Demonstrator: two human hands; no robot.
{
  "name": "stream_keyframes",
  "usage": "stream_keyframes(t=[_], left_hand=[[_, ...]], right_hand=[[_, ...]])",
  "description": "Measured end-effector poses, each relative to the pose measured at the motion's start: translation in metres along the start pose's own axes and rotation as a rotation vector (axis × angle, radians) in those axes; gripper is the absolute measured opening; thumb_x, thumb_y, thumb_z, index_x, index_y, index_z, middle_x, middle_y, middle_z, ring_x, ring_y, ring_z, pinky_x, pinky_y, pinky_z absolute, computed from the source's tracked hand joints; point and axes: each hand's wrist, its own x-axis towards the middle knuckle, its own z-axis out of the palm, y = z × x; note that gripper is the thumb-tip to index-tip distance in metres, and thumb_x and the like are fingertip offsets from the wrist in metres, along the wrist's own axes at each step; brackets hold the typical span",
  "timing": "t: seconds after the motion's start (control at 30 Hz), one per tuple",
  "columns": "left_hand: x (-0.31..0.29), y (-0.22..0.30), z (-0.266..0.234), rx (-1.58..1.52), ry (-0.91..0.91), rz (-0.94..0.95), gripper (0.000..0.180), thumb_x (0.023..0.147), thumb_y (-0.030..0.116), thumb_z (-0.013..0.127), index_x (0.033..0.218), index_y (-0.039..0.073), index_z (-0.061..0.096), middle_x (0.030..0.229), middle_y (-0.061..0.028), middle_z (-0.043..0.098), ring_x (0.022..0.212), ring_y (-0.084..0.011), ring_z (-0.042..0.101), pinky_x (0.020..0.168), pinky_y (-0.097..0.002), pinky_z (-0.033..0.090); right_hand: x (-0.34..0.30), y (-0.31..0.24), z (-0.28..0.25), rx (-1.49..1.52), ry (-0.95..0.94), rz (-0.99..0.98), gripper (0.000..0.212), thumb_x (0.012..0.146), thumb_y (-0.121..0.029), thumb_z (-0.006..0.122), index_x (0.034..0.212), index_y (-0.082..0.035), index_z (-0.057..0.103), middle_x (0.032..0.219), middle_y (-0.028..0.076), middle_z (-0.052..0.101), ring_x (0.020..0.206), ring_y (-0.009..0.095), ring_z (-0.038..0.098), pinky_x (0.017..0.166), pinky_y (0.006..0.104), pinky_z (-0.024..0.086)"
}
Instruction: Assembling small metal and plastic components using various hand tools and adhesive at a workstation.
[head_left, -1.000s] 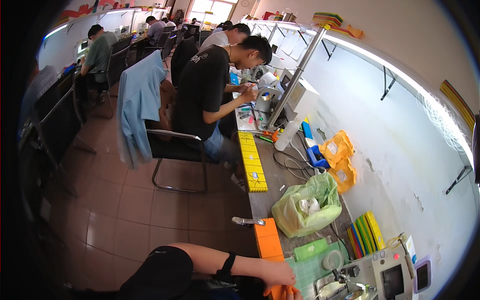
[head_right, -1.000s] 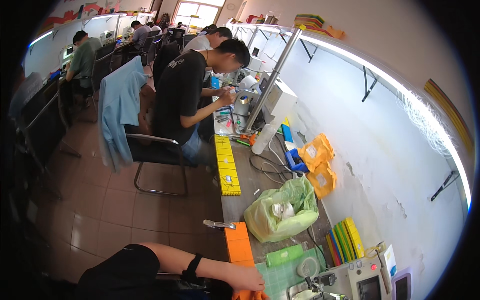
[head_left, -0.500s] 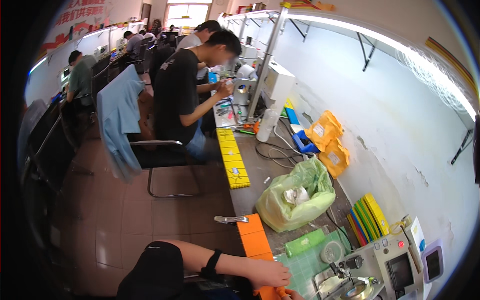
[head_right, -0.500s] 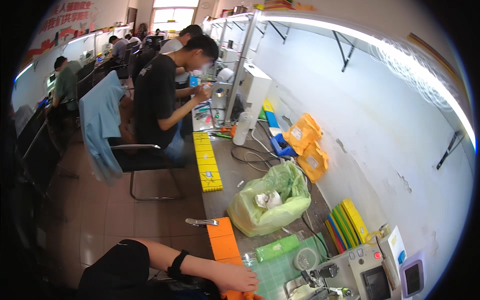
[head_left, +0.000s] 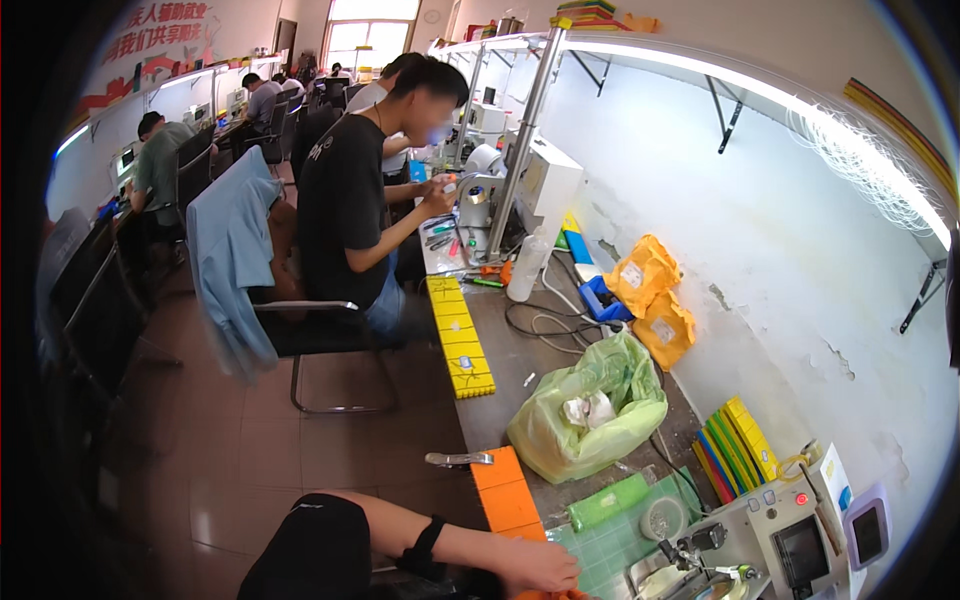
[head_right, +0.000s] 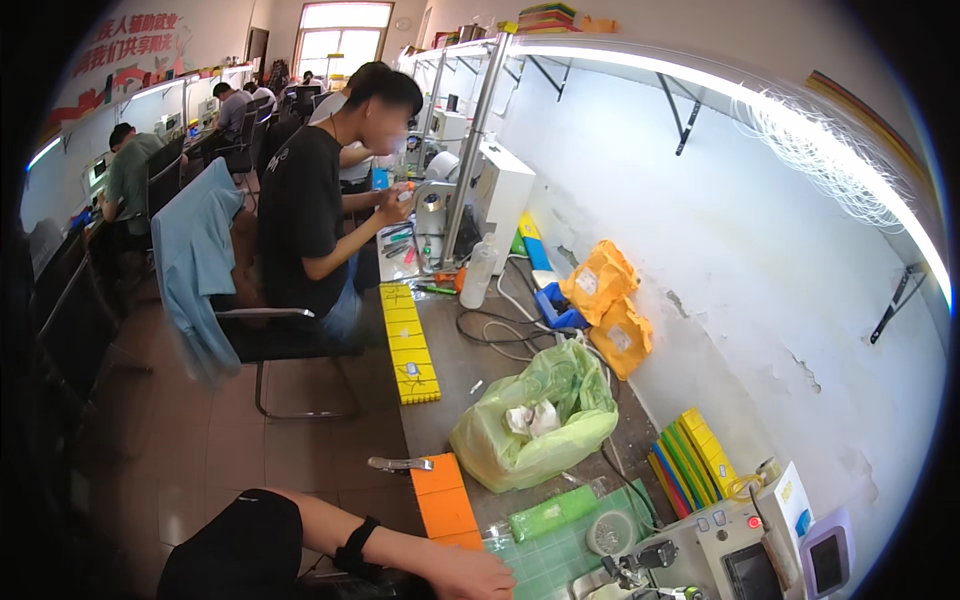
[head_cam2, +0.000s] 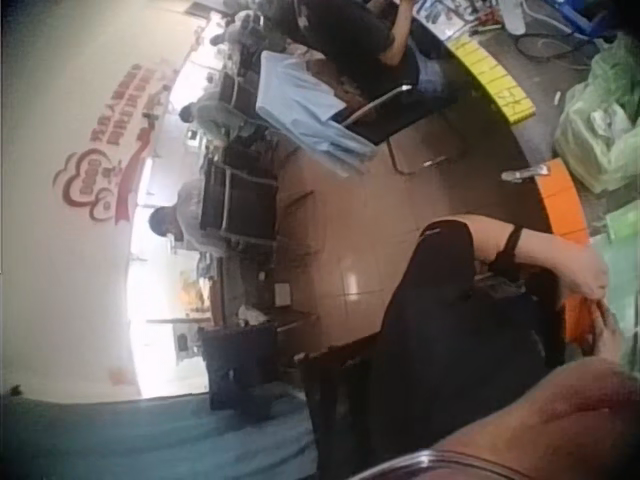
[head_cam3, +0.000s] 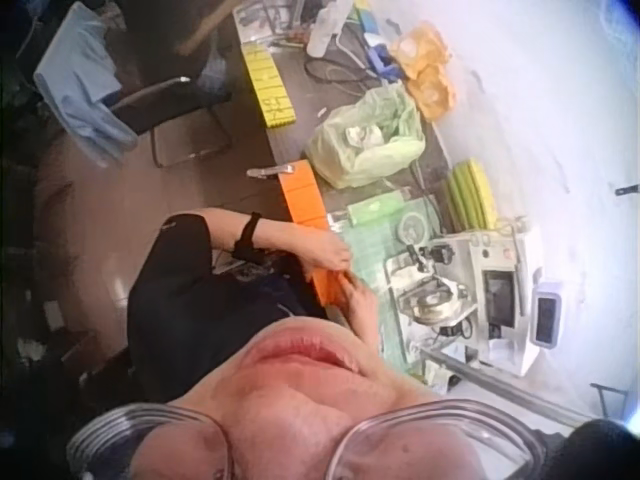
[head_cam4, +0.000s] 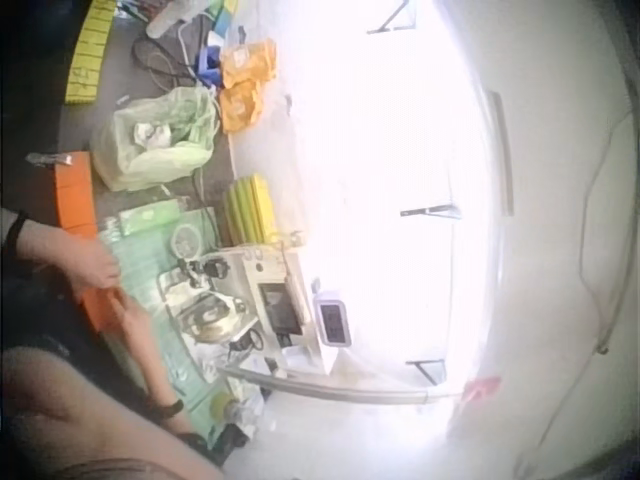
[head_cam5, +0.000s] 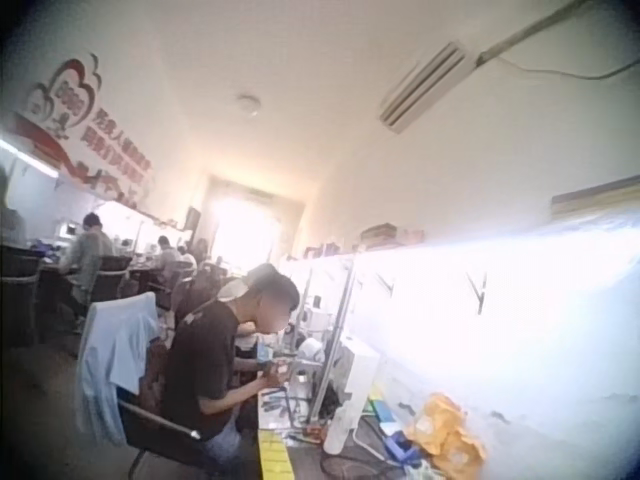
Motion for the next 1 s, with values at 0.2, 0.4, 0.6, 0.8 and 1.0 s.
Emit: stream_keyframes(t=[0.2,0.4,0.6,0.8,1.0], left_hand=[[-0.002,0.013,-0.012,-0.081,-0.008,-0.012,0.086,0.044,0.044,0.098,0.108,0.003,0.058,0.108,-0.0107,0.059,0.106,-0.0292,0.057,0.085,-0.0393,0.05],[0.002,0.007,-0.021,-0.188,0.026,0.022,0.078,0.044,0.035,0.099,0.104,0.005,0.06,0.108,-0.0114,0.06,0.105,-0.0318,0.059,0.085,-0.0417,0.051],[-0.002,0.014,-0.05,-0.179,-0.04,-0.096,0.057,0.058,0.02,0.088,0.103,0.001,0.058,0.11,-0.0146,0.059,0.106,-0.0345,0.059,0.09,-0.0438,0.051],[0.009,0.007,-0.07,-0.2,-0.176,-0.096,0.063,0.061,0.017,0.087,0.115,0.0,0.059,0.12,-0.0142,0.058,0.114,-0.0325,0.057,0.098,-0.0421,0.049],[0.019,0.015,-0.079,-0.263,-0.208,-0.154,0.083,0.062,0.025,0.088,0.135,-0.001,0.055,0.119,-0.0123,0.057,0.113,-0.0315,0.056,0.098,-0.0417,0.048]], right_hand=[[-0.008,-0.029,-0.017,-0.4,0.075,-0.264,0.049,0.071,-0.008,0.082,0.119,-0.01,0.071,0.131,0.015,0.066,0.103,0.037,0.067,0.089,0.0459,0.055],[0.001,-0.016,-0.018,-0.527,-0.013,-0.279,0.054,0.069,-0.027,0.084,0.121,-0.019,0.07,0.122,0.01,0.066,0.1,0.032,0.065,0.084,0.0447,0.053],[0.008,-0.029,-0.03,-0.37,0.047,-0.237,0.026,0.085,-0.016,0.065,0.111,-0.013,0.068,0.114,0.007,0.065,0.097,0.026,0.066,0.078,0.0387,0.057],[-0.007,-0.014,-0.022,-0.144,0.205,-0.178,0.034,0.082,-0.015,0.071,0.115,-0.01,0.066,0.112,0.008,0.064,0.101,0.028,0.064,0.081,0.04,0.056],[-0.037,-0.007,-0.029,-0.001,0.324,-0.176,0.036,0.084,-0.016,0.077,0.118,-0.009,0.067,0.118,0.008,0.067,0.1,0.028,0.065,0.077,0.039,0.055]])
